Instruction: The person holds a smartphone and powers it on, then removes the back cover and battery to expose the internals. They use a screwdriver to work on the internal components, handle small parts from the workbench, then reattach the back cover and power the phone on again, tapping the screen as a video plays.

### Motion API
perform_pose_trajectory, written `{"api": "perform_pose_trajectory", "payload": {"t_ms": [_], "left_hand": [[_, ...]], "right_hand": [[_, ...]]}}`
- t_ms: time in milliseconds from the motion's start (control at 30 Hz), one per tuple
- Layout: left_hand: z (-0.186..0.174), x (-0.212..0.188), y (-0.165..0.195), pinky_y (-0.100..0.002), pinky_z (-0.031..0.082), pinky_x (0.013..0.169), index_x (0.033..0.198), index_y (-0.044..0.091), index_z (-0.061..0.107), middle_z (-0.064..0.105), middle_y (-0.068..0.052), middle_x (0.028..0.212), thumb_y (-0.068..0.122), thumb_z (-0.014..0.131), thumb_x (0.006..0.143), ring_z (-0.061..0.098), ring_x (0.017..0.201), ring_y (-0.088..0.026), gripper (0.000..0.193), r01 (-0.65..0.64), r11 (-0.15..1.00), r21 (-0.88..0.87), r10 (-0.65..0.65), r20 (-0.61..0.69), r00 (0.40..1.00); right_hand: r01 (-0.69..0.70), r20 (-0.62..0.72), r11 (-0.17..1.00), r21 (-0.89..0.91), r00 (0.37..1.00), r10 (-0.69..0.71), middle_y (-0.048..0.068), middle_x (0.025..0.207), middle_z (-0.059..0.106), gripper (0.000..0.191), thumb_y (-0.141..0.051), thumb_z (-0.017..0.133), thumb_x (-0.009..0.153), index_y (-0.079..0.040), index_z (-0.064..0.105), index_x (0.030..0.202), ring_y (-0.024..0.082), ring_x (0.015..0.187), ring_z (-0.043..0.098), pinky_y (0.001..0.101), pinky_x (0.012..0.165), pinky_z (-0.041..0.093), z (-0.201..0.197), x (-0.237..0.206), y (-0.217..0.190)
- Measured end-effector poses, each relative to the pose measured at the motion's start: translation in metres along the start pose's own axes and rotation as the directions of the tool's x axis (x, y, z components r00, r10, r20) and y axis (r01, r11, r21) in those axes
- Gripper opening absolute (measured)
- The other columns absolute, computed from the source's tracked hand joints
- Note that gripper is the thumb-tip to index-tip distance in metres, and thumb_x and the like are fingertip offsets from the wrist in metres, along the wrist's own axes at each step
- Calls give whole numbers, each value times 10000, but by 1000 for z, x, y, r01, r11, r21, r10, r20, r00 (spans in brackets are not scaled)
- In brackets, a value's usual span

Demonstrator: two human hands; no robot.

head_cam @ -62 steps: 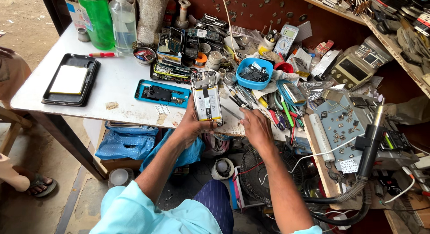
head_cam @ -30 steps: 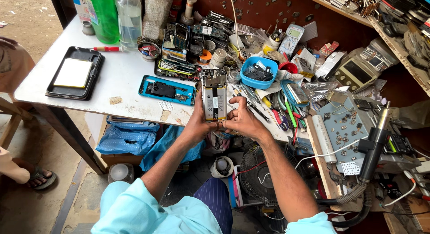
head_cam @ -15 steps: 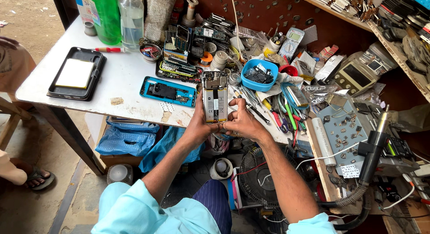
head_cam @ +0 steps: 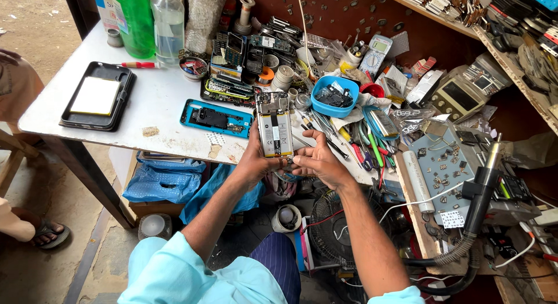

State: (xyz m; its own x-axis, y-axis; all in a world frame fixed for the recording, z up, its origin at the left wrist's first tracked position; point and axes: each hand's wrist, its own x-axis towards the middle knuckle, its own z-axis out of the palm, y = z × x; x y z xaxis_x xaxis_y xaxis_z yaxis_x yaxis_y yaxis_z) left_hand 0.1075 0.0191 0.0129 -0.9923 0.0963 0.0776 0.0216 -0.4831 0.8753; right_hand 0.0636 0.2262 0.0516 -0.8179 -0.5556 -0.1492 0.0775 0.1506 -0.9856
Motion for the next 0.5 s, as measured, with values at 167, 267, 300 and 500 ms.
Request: {"api": "perform_pose_trajectory", "payload": {"t_ms": [167,267,300,500], "left_hand": [[0,1,-8,-310,642,644,1606,259,-37,522,-161,1378,-208,739,712,697,1044,-234,1273,-124,992,-12,124,23,992],[4,-1,-8,-303,620,613,1604,258,-29,557,-153,1325,-187,751,714,698,984,-242,1264,-116,993,-37,117,35,992],[5,-3,-7,-303,608,599,1606,260,-21,569,-155,1306,-180,749,728,698,958,-250,1247,-94,995,-27,95,31,995],[1,-17,11,-299,631,634,1607,293,-18,582,-140,1300,-176,709,775,696,983,-230,1200,-57,996,-75,59,19,998]], "right_hand": [[45,-94,998,-55,994,-50,162,1012,680,716,-95,718,903,-90,217,1414,186,793,694,294,683,587,6,1,14],[90,-99,995,-50,991,-94,159,987,682,725,-85,738,891,-86,237,1415,182,801,691,304,692,574,7,0,17],[102,-102,993,-56,989,-108,158,983,685,730,-80,745,887,-87,242,1415,181,803,690,308,690,565,7,0,17],[78,-19,995,57,997,-77,144,1030,714,666,-96,699,901,-101,261,1402,181,829,714,311,734,590,10,-4,6]]}}
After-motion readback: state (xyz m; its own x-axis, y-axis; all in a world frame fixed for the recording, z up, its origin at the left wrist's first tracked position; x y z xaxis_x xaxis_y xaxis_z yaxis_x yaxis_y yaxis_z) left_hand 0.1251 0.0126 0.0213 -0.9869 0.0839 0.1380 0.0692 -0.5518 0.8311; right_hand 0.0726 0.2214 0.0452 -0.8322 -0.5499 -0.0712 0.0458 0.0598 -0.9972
